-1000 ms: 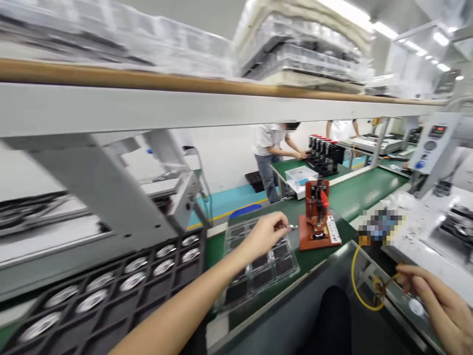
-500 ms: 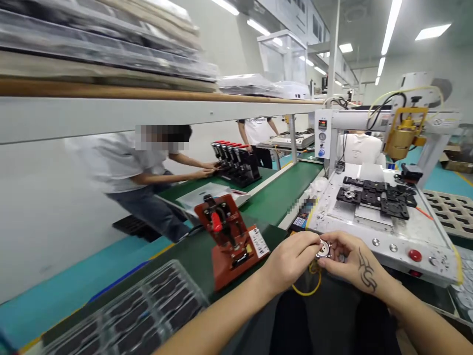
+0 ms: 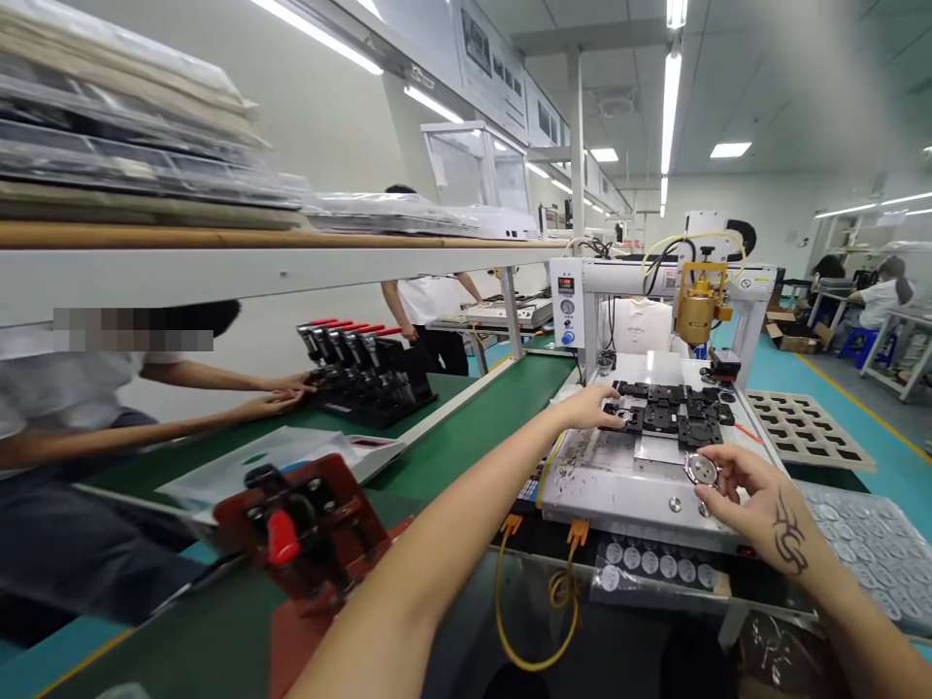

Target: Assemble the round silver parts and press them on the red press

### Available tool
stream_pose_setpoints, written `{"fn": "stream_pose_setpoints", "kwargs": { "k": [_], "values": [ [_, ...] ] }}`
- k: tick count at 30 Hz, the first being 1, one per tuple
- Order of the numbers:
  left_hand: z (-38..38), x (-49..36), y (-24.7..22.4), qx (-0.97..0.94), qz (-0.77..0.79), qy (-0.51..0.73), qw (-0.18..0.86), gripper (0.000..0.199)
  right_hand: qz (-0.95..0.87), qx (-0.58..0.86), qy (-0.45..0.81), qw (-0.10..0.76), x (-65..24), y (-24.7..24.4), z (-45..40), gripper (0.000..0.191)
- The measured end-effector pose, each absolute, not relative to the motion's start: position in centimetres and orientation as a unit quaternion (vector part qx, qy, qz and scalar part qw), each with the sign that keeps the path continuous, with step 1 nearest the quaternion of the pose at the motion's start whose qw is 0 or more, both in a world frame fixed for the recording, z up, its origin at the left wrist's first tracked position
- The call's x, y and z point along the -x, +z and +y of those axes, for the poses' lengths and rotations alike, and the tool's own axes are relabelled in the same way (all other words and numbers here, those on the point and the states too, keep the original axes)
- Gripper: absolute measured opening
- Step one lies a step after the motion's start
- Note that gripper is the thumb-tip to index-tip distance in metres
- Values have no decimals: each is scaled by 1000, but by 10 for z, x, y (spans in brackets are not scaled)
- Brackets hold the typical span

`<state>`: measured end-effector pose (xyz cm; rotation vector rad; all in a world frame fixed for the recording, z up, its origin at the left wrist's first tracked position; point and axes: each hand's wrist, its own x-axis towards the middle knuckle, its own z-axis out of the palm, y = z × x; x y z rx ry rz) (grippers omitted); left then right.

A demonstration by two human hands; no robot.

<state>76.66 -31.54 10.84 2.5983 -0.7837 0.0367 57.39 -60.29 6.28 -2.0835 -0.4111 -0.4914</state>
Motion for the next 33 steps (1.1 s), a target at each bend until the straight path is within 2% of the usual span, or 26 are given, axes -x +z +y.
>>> {"fn": "stream_pose_setpoints", "kwargs": {
  "k": [8, 11, 15, 21, 27, 33],
  "values": [
    [-332, -799, 113, -939, -268, -75, 203, 36, -143, 861, -205, 443, -590, 65, -626, 44],
    [-330, -792, 123, -931, -270, -35, 242, 33, -156, 879, -205, 400, -625, 72, -607, 41],
    [-314, -762, 135, -904, -267, 73, 327, 40, -201, 899, -177, 346, -688, 77, -572, 34],
    [-286, -691, 137, -859, -265, 149, 412, 34, -236, 930, -69, 274, -772, 77, -534, 27],
    [-249, -624, 125, -857, -224, 177, 430, 34, -264, 937, -5, 231, -791, 72, -529, 30],
    [-235, -592, 111, -849, -191, 187, 456, 36, -271, 931, -69, 234, -786, 70, -521, 29]
  ]
}}
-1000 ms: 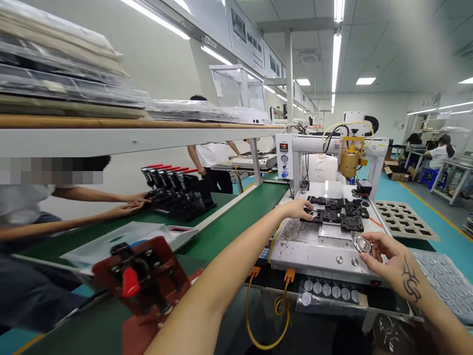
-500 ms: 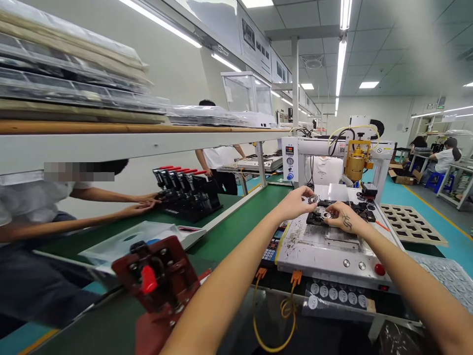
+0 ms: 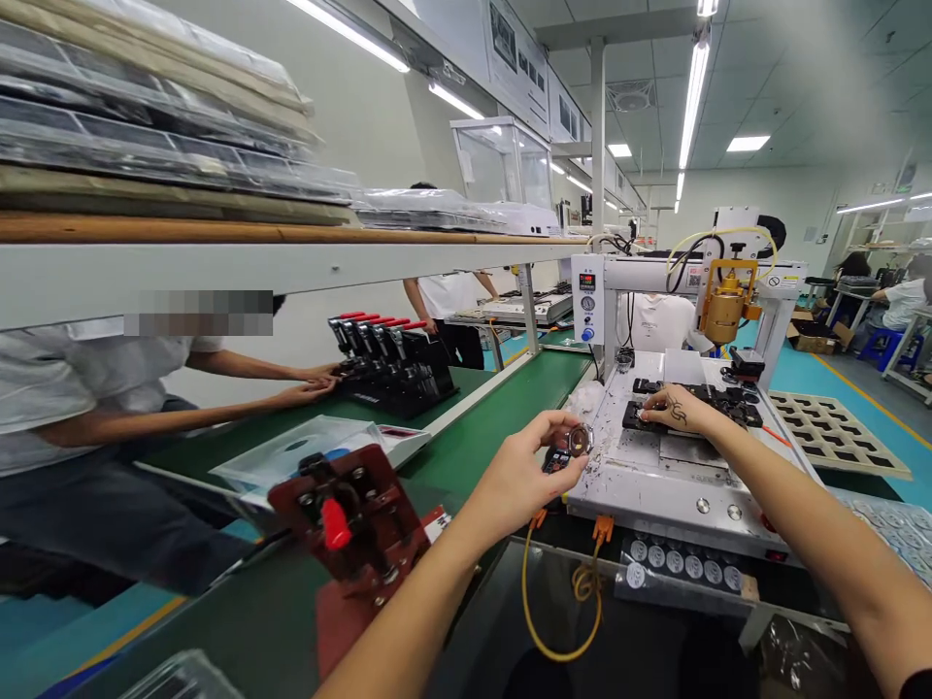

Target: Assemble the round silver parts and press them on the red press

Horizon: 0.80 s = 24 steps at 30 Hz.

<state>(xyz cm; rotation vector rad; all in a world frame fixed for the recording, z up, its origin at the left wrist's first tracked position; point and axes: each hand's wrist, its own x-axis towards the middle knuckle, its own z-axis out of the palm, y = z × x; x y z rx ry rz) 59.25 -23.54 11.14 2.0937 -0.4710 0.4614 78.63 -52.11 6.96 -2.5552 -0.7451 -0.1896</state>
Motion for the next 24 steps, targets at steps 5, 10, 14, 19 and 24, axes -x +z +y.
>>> {"fn": "stream_pose_setpoints", "kwargs": {
  "k": [5, 10, 14, 19, 24],
  "values": [
    [-250, -578, 98, -833, -192, 179, 486, 50, -225, 912, -211, 269, -745, 70, -543, 28],
    [-250, -554, 55, -855, -166, 176, 460, 38, -85, 884, -361, 283, -631, 35, -640, 35],
    [-258, -547, 16, -851, -157, 141, 480, 36, 31, 876, -410, 252, -564, -20, -695, 43],
    [-285, -552, -23, -845, -185, 63, 498, 36, 64, 859, -439, 254, -548, -63, -689, 42],
    [-287, -555, -63, -829, -211, -75, 512, 38, -142, 890, -326, 284, -532, -88, -603, 15]
  ]
}}
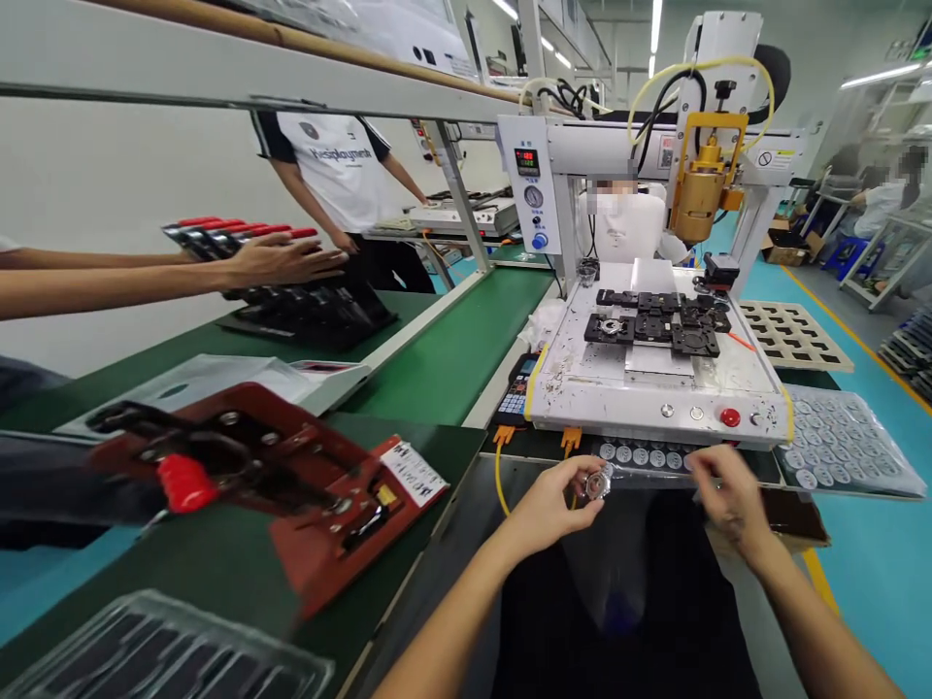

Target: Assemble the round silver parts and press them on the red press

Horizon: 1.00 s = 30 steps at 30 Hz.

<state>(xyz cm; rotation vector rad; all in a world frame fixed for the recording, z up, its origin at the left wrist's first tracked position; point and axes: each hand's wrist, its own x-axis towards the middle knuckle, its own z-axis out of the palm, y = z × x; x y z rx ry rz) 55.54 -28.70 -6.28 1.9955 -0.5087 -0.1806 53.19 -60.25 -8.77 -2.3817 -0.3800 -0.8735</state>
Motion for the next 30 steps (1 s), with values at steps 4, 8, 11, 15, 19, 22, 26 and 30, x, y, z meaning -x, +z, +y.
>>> {"fn": "stream_pose_setpoints", "kwargs": {
  "k": [4, 8, 11, 15, 19, 22, 26, 30],
  "values": [
    [-283, -561, -88, -804, -208, -139, 540, 30, -273, 894, -237, 263, -545, -118, -530, 21],
    [-284, -572, -102, -785, -180, -174, 566, 31, -271, 904, -239, 228, -569, -144, -500, 23],
    [-284, -578, -103, -782, -170, -185, 570, 29, -281, 904, -241, 216, -575, -158, -500, 26],
    [-283, -578, -98, -783, -165, -209, 562, 29, -307, 892, -235, 234, -571, -174, -507, 32],
    [-283, -579, -95, -775, -164, -225, 567, 29, -342, 871, -207, 286, -559, -184, -508, 32],
    [-283, -578, -97, -780, -172, -212, 563, 27, -339, 858, -182, 341, -540, -181, -507, 35],
    [-289, -568, -94, -808, -173, -157, 540, 29, -229, 855, -166, 434, -519, -154, -519, 32],
    [-302, -543, -81, -777, -125, -118, 606, 39, -118, 841, -113, 517, -511, -107, -541, 30]
  ]
}}
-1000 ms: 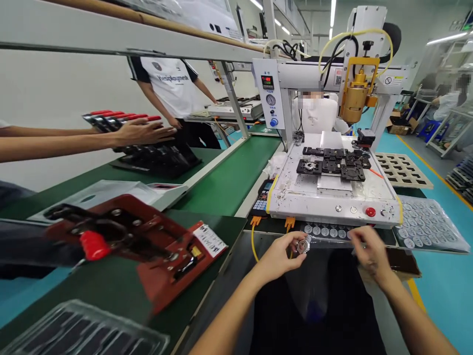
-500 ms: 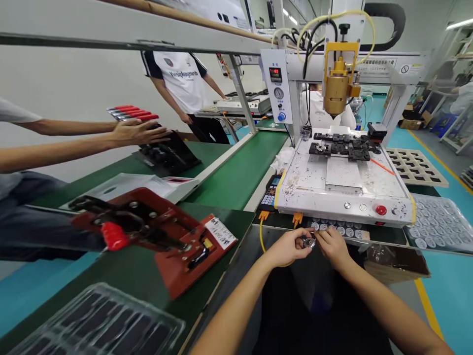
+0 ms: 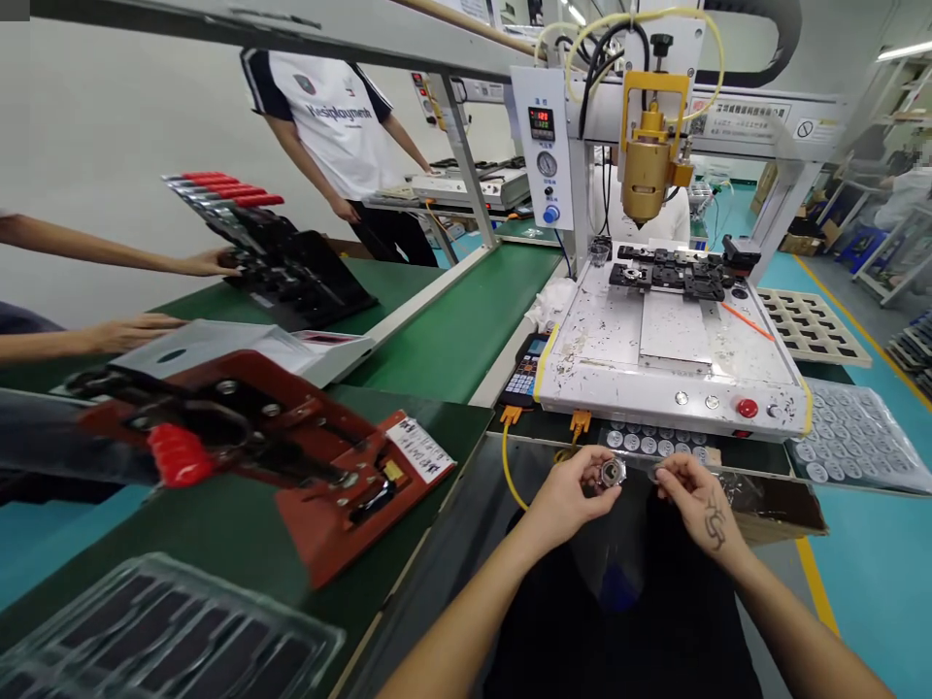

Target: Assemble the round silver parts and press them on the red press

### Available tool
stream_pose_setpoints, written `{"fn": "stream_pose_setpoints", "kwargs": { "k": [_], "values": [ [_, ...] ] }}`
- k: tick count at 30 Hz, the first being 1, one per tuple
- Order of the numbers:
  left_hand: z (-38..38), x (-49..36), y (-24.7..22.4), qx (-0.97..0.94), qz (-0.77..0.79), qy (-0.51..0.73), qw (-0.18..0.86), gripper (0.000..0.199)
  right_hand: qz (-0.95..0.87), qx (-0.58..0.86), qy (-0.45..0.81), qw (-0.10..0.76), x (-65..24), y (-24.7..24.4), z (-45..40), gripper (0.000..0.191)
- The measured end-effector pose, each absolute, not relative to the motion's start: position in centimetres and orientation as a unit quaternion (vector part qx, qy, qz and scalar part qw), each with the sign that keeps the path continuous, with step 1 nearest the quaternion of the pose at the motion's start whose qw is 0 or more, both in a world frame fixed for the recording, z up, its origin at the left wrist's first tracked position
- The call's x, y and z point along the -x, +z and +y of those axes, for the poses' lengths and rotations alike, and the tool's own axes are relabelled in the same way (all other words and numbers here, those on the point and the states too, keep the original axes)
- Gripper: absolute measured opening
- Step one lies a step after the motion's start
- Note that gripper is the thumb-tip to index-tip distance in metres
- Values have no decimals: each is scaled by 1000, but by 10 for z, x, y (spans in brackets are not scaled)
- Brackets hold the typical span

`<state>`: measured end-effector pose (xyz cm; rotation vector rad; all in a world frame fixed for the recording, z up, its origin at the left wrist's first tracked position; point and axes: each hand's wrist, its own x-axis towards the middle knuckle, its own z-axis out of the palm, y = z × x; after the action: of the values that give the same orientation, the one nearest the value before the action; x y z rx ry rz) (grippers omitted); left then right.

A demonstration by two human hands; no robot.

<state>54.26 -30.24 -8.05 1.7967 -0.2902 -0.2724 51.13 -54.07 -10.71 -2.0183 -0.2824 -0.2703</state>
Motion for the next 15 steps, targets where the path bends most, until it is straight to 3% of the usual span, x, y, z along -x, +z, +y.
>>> {"fn": "stream_pose_setpoints", "kwargs": {
  "k": [7, 11, 15],
  "values": [
    [-316, -500, -59, -572, 2, -193, 797, 51, 20, 696, 87, 712, -501, -52, -540, 41],
    [-315, -489, -50, -522, 40, -205, 827, 59, 20, 670, 121, 733, -496, -45, -534, 42],
    [-313, -481, -38, -487, 51, -202, 848, 56, 5, 688, 129, 714, -492, -43, -537, 40]
  ]
}}
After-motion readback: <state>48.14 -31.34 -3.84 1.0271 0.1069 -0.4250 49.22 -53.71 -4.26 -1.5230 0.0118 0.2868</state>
